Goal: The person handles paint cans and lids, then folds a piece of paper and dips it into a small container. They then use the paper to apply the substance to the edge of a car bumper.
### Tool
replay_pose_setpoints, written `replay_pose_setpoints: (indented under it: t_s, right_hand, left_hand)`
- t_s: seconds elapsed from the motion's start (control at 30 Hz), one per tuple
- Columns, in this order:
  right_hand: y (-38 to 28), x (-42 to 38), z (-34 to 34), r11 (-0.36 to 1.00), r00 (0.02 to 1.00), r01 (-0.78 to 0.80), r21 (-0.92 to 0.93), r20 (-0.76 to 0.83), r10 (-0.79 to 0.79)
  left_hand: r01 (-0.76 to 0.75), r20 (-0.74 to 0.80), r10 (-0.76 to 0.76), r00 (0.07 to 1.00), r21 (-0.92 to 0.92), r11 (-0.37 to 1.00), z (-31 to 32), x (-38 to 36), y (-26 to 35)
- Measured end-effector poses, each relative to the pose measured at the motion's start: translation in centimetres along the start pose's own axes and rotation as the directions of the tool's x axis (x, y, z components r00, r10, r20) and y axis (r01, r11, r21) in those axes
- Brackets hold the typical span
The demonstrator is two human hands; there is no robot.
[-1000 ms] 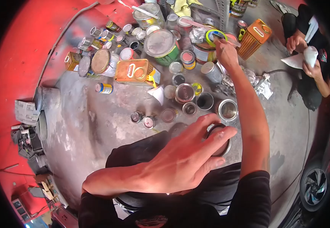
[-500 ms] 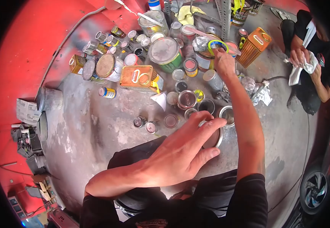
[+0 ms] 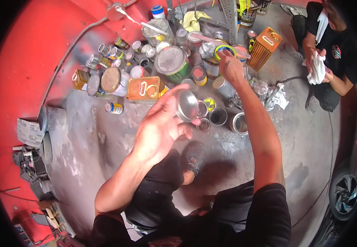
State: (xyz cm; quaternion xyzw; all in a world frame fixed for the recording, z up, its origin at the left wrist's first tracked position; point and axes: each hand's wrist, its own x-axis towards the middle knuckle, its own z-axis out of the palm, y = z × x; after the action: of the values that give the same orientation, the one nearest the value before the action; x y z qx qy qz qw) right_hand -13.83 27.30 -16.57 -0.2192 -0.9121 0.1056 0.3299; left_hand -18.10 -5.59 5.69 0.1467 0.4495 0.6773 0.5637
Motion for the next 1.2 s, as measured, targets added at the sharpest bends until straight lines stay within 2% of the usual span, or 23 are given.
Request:
replay_pose_setpoints:
  t_s: [0.03,0.07,0.1,0.13,0.2,0.27,0.33,0.37,0.47,0.6,0.67,0.8,0.87,0.9,0.97,1.03,1.07,1.1,1.13,1.17,1.2]
  right_hand:
    - [-1.0,-0.2,-0.3,0.991,0.992,0.003,0.132,-0.125,0.013]
    - [-3.4,0.3,-2.8,0.972,0.987,-0.084,0.221,-0.114,0.112]
    - [-6.2,-0.1,-5.2,0.862,0.961,-0.230,0.452,-0.033,0.274]
    - [-8.8,-0.7,-7.6,0.679,0.913,-0.352,0.644,0.078,0.399]
    - [-12.9,-2.9,-12.3,0.648,0.952,-0.205,0.734,-0.004,0.306]
    - [-15.7,-5.3,-16.8,0.648,0.988,-0.024,0.761,-0.082,0.133]
    - [-18.0,-6.9,-19.0,0.552,0.997,0.035,0.833,-0.068,0.039]
    - [-18.6,-7.4,-19.7,0.561,0.996,0.034,0.827,-0.073,0.047]
    - [-19.5,-7.9,-20.7,0.720,1.000,0.020,0.693,-0.029,0.001]
    - [-19.5,-8.3,-20.8,0.839,0.998,0.044,0.543,-0.059,-0.014]
    - [-19.7,-8.5,-20.7,0.842,0.996,0.066,0.536,-0.091,-0.021]
    - [-20.1,-8.5,-21.4,0.826,0.993,0.100,0.555,-0.111,-0.046]
    - [-19.7,-8.6,-22.0,0.819,0.992,0.120,0.562,-0.105,-0.073]
    - [-19.4,-8.7,-22.4,0.807,0.991,0.130,0.576,-0.094,-0.093]
    - [-18.6,-9.5,-23.2,0.794,0.990,0.138,0.592,-0.078,-0.114]
    - [-17.7,-10.7,-23.8,0.643,0.986,-0.001,0.766,-0.107,0.128]
    - [-17.5,-11.1,-23.6,0.641,0.986,-0.008,0.767,-0.100,0.131]
    - [-17.3,-11.6,-23.1,0.513,0.943,-0.090,0.854,-0.092,0.319]
    - [-17.1,-12.3,-22.5,0.360,0.865,-0.147,0.921,-0.056,0.498]
    - [-16.7,-13.1,-22.2,0.356,0.860,-0.161,0.920,-0.046,0.509]
    - [-16.2,-14.3,-22.0,0.226,0.797,-0.307,0.924,0.119,0.593]
  left_hand:
    - [-0.016,-0.010,0.016,1.000,-0.073,0.997,-0.5,0.2,0.1]
    - [-0.023,-0.014,0.022,1.000,-0.110,0.994,-0.7,0.5,0.3]
    - [-0.027,-0.014,0.025,1.000,-0.148,0.989,-0.7,0.7,0.5]
    - [-0.021,-0.018,0.018,1.000,-0.172,0.985,-1.0,1.0,0.7]
    - [-0.004,0.007,0.005,1.000,-0.191,0.981,-1.3,1.2,1.1]
    - [0.028,0.037,-0.020,0.999,-0.209,0.977,-1.2,1.3,1.2]
    - [0.050,0.081,-0.034,0.996,-0.214,0.976,-0.3,1.3,1.1]
    - [0.066,0.115,-0.040,0.993,-0.230,0.971,0.2,1.3,0.9]
    - [0.086,0.207,-0.050,0.977,-0.172,0.981,1.2,1.2,0.6]
    - [0.100,0.205,-0.076,0.976,-0.113,0.988,2.6,0.9,0.0]
    - [0.050,0.218,-0.042,0.975,-0.028,0.998,2.9,0.8,-0.1]
    - [0.043,0.254,-0.038,0.967,-0.014,0.999,3.4,0.7,-0.3]
    - [0.068,0.145,-0.060,0.988,-0.048,0.997,4.7,0.5,-0.2]
    - [0.069,0.145,-0.060,0.988,-0.053,0.996,4.3,0.6,-0.3]
    - [0.020,0.299,-0.031,0.954,0.039,0.999,3.1,1.2,-0.4]
    - [-0.019,0.292,-0.002,0.956,0.067,0.998,2.9,1.6,-0.2]
    - [-0.058,0.288,0.027,0.957,0.100,0.993,2.9,1.6,-0.3]
    - [-0.053,0.284,0.023,0.958,0.098,0.994,2.8,1.6,-0.4]
    - [-0.109,0.257,0.057,0.965,0.194,0.975,2.8,1.6,-0.6]
    - [-0.155,0.234,0.087,0.968,0.290,0.944,2.7,1.6,-0.9]
    - [-0.151,0.155,0.098,0.983,0.380,0.913,2.9,1.4,-1.0]
